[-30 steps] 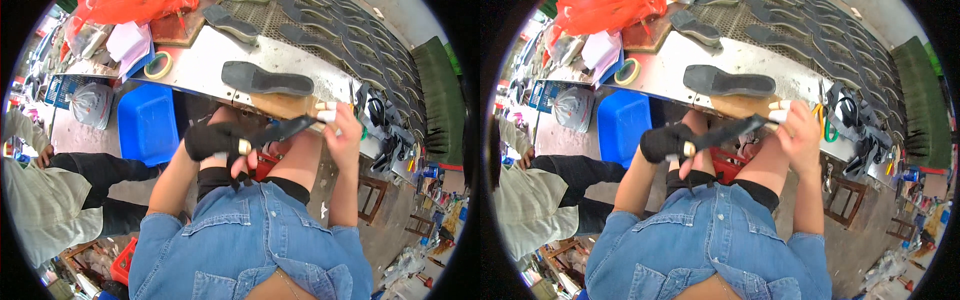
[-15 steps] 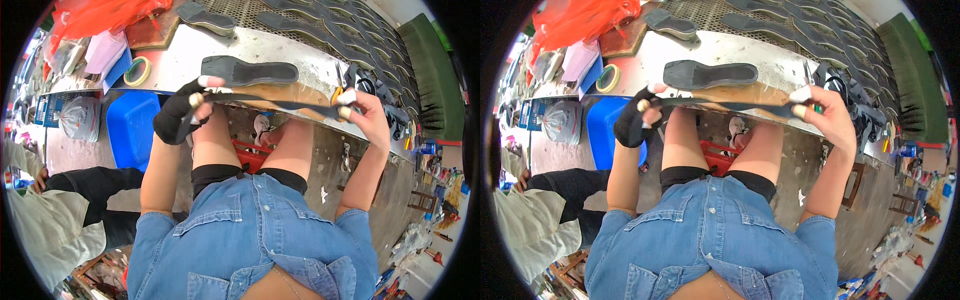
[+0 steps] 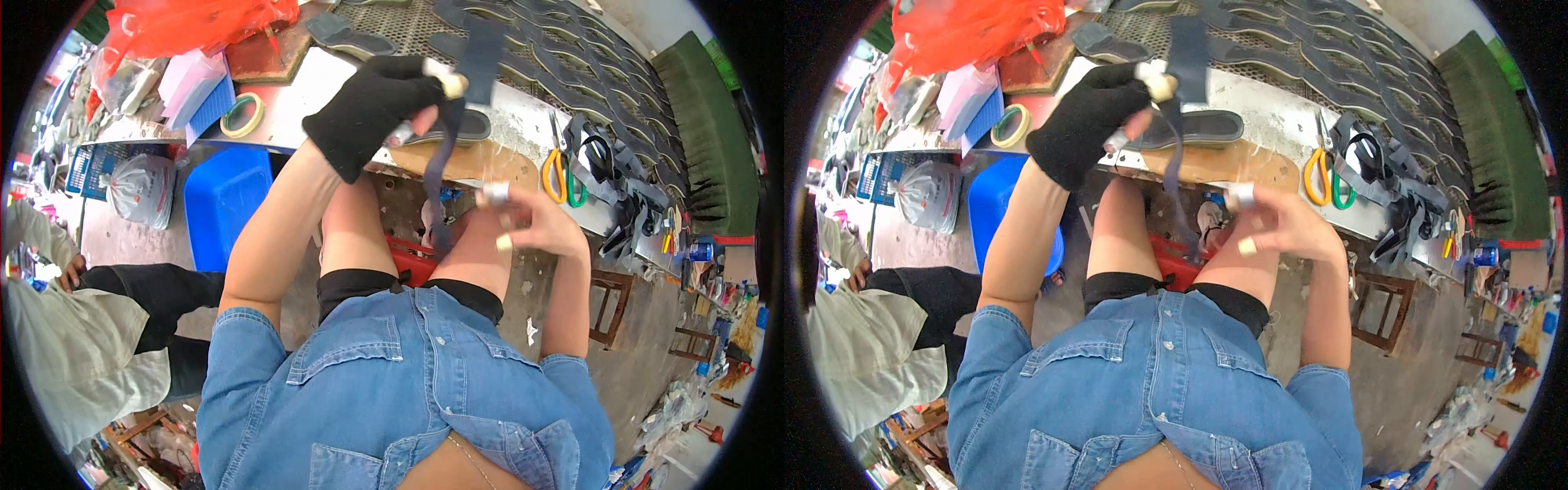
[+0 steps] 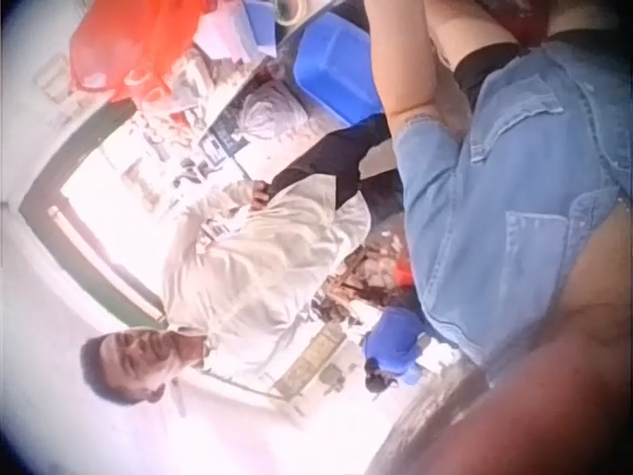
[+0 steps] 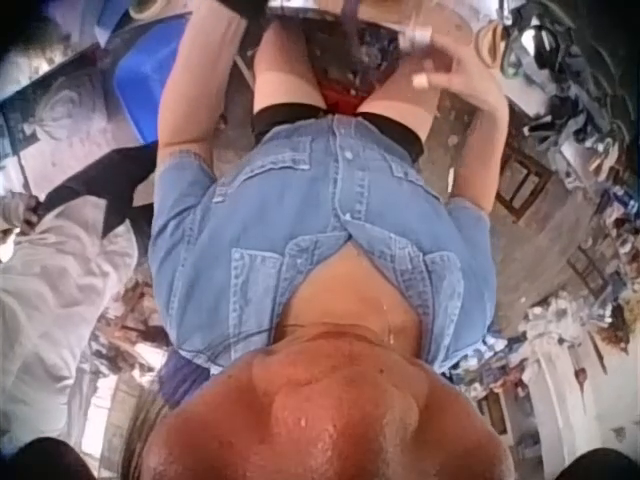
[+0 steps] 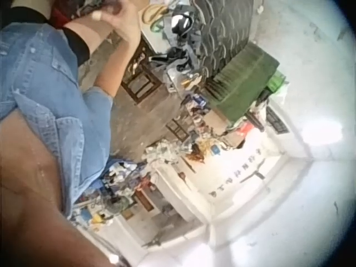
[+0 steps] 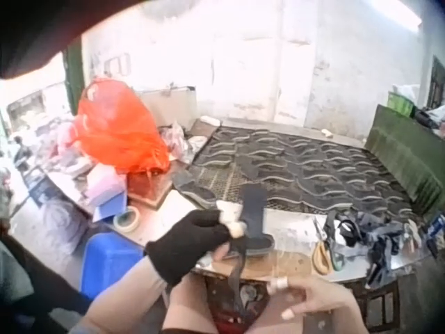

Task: Applying adhesive tape and assembling shoe components at a workshop workbench.

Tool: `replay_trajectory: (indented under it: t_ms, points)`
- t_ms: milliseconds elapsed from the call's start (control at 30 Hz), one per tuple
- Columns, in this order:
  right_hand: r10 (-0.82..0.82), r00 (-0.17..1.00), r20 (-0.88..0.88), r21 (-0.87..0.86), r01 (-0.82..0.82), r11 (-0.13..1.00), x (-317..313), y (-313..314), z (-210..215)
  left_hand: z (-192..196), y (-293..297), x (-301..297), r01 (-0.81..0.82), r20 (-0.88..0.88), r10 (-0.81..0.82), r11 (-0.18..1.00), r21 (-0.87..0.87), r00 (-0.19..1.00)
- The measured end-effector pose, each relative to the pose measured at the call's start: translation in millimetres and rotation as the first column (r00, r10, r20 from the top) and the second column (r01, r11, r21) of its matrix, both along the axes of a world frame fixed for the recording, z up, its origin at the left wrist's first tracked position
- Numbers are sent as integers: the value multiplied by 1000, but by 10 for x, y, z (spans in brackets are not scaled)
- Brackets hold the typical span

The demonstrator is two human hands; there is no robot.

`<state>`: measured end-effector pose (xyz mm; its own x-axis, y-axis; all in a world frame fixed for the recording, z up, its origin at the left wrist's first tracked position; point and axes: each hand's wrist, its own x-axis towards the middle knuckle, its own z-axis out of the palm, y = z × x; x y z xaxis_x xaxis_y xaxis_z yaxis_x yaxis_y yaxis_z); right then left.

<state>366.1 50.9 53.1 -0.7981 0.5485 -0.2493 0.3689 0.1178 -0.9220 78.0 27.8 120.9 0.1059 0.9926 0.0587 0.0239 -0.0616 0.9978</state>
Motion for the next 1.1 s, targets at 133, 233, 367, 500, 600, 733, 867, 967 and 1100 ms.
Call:
replay_trajectory:
  t_ms: [133,233,367,500,600,733,867,967,1100]
  points:
    - [-189,863,-468,72,250,965,-521,18,182,140,122,217,156,-180,-155,988,-10,971]
    - [-189,882,-433,93,252,963,-776,9,206,107,189,218,255,-205,-245,967,22,947]
    - [-413,762,-499,-185,372,909,-744,56,-39,137,-92,146,-160,30,161,906,392,987]
    - [-624,487,-611,-494,382,781,-676,5,-97,-209,-751,206,674,153,-677,629,-387,720]
    - [-719,305,-625,-588,422,690,-824,-141,2,-1120,-887,582,506,415,-383,828,-243,825]
    - [-773,231,-591,-682,369,632,-830,-308,-21,-1434,-683,900,285,754,-268,952,111,599]
    - [-777,236,-584,-738,246,629,-781,-464,-35,-1334,-561,990,183,860,-128,982,41,494]
    - [-868,175,-464,-821,283,496,-897,-595,15,-1074,-537,941,-102,722,46,994,35,691]
    - [-684,540,-491,-716,198,670,-741,-622,-363,-1272,-635,315,-231,648,215,971,-62,731]
